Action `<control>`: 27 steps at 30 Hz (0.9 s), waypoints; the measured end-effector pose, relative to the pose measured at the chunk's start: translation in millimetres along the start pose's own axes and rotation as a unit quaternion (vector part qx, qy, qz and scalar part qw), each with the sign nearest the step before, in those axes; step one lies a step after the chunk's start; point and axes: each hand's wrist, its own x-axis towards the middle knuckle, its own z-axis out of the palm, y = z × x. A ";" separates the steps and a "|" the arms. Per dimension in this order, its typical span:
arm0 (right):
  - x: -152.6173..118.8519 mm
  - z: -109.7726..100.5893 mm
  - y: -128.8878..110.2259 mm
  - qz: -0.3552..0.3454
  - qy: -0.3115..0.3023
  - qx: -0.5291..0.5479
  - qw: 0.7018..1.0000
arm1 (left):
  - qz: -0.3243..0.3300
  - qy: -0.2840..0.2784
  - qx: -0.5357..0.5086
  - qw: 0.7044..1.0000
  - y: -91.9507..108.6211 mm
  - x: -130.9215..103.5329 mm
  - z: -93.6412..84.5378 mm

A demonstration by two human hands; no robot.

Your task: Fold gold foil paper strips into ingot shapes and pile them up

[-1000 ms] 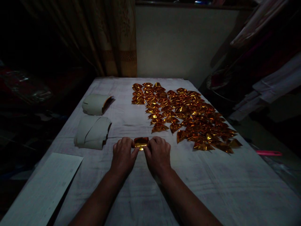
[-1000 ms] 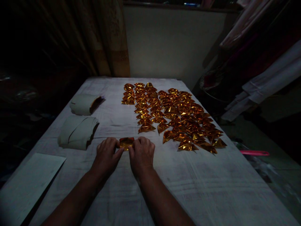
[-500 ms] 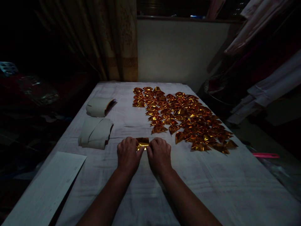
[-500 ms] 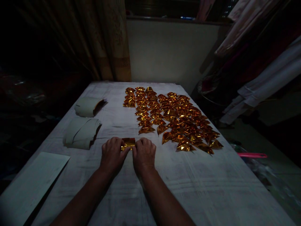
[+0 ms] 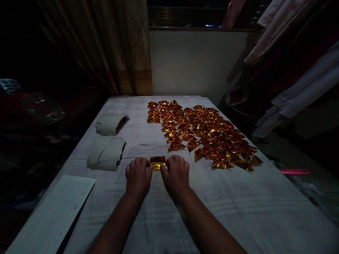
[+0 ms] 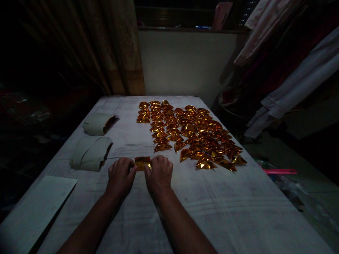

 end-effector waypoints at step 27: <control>-2.5 -2.9 19.9 -0.039 -0.012 0.182 0.982 | 0.035 0.071 -0.078 0.994 -13.2 -2.7 11.1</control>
